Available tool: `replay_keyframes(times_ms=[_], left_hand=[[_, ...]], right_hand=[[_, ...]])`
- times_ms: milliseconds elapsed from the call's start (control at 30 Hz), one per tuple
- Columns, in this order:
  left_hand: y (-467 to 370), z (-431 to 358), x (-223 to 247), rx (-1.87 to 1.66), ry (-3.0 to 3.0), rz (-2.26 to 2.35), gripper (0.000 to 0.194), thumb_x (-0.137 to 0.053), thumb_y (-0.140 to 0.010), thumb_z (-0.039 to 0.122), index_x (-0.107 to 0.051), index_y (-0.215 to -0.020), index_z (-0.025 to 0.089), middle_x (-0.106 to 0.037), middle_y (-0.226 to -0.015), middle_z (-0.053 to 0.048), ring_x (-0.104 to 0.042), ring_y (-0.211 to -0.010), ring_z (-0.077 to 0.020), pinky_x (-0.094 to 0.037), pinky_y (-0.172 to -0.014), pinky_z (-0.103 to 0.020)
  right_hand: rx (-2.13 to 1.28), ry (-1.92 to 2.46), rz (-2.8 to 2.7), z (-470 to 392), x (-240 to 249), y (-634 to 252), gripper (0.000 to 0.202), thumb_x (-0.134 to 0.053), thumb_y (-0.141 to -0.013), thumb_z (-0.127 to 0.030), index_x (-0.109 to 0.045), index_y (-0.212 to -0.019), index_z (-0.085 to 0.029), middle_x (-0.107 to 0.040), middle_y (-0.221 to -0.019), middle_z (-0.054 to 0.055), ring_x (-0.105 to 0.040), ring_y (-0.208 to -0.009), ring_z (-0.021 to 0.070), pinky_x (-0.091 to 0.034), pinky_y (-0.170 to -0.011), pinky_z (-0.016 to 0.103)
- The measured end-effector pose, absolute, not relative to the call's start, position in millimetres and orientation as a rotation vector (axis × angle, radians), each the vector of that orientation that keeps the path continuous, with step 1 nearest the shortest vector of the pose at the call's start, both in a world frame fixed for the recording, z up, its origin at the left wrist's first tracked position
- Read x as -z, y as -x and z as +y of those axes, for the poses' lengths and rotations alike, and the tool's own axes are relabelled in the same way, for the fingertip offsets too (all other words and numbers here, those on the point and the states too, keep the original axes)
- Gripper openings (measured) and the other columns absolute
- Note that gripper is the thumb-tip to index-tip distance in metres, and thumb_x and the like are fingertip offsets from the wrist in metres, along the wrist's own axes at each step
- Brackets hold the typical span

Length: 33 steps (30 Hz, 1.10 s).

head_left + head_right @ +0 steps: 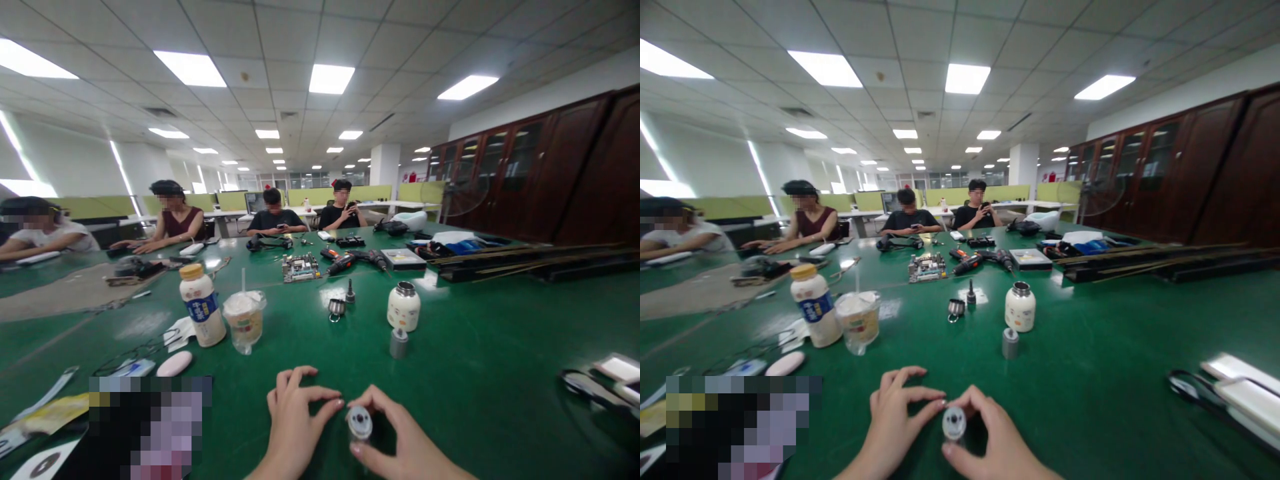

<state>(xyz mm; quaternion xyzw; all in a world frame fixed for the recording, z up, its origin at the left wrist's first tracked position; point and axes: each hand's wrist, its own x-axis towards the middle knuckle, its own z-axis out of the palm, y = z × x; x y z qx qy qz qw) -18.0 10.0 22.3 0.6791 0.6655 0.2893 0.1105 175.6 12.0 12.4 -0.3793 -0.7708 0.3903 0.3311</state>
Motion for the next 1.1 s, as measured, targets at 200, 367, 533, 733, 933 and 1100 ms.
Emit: replay_keyframes(times_ms=[200, 367, 533, 733, 933, 1100], left_hand=[[8.0, -2.0, -52.7, -0.985, -2.179, 1.630, 0.010, -0.073, -0.077, 0.041, -0.075, -0.086, 0.046, -0.062, -0.114, -0.002, -0.044, -0.111, -0.0303, -0.037, -0.092, -0.047], [4.0, -7.8, -55.5, -0.850, -2.229, 1.597, 0.015, -0.069, -0.080, 0.043, -0.072, -0.093, 0.050, -0.061, -0.113, -0.002, -0.043, -0.110, -0.0317, -0.038, -0.089, -0.049], [6.0, -9.1, -59.2, -0.794, -2.206, 1.478, 0.020, -0.066, -0.083, 0.034, -0.072, -0.097, 0.047, -0.061, -0.112, -0.003, -0.045, -0.110, -0.0300, -0.038, -0.091, -0.049], [0.3, -13.2, -62.2, -1.008, -2.136, 1.395, 0.062, -0.066, -0.071, 0.011, -0.054, -0.127, 0.034, -0.066, -0.110, -0.002, -0.049, -0.106, -0.0276, -0.038, -0.091, -0.046], [1.2, -10.0, -54.0, -1.023, -2.065, 1.199, 0.071, -0.063, -0.075, 0.010, -0.038, -0.138, 0.033, -0.072, -0.106, 0.000, -0.053, -0.108, -0.0240, -0.036, -0.097, -0.043], [1.8, -7.3, -54.8, -1.040, -2.033, 1.276, 0.071, -0.072, -0.070, 0.017, -0.043, -0.133, 0.032, -0.067, -0.113, -0.002, -0.051, -0.109, -0.0266, -0.035, -0.097, -0.046]], right_hand=[[-1.002, 1.001, -2.007, 9.3, -12.7, -175.4, 0.021, -0.067, -0.072, -0.018, -0.054, -0.089, -0.020, -0.059, -0.085, -0.001, -0.057, -0.083, 0.0188, -0.043, -0.076, 0.029], [-1.025, 0.978, -1.993, 7.9, -17.7, -173.9, 0.018, -0.065, -0.073, -0.017, -0.055, -0.087, -0.020, -0.058, -0.084, -0.001, -0.056, -0.082, 0.0181, -0.044, -0.075, 0.028], [-1.004, 0.985, -1.997, 8.3, -17.4, -174.1, 0.017, -0.064, -0.074, -0.017, -0.055, -0.088, -0.019, -0.059, -0.086, 0.000, -0.057, -0.083, 0.0189, -0.044, -0.076, 0.029], [-1.027, 0.952, -1.991, 8.0, -16.3, -173.7, 0.020, -0.064, -0.073, -0.016, -0.055, -0.090, -0.020, -0.062, -0.090, 0.001, -0.059, -0.086, 0.0196, -0.044, -0.079, 0.030], [-0.986, 0.993, -1.995, 9.4, -16.9, -171.9, 0.018, -0.063, -0.071, -0.016, -0.053, -0.085, -0.020, -0.061, -0.085, 0.001, -0.058, -0.082, 0.0205, -0.045, -0.076, 0.032], [-1.016, 0.952, -1.994, 8.8, -17.5, -172.3, 0.017, -0.061, -0.073, -0.016, -0.053, -0.087, -0.021, -0.062, -0.088, 0.001, -0.060, -0.084, 0.0197, -0.045, -0.078, 0.030]])
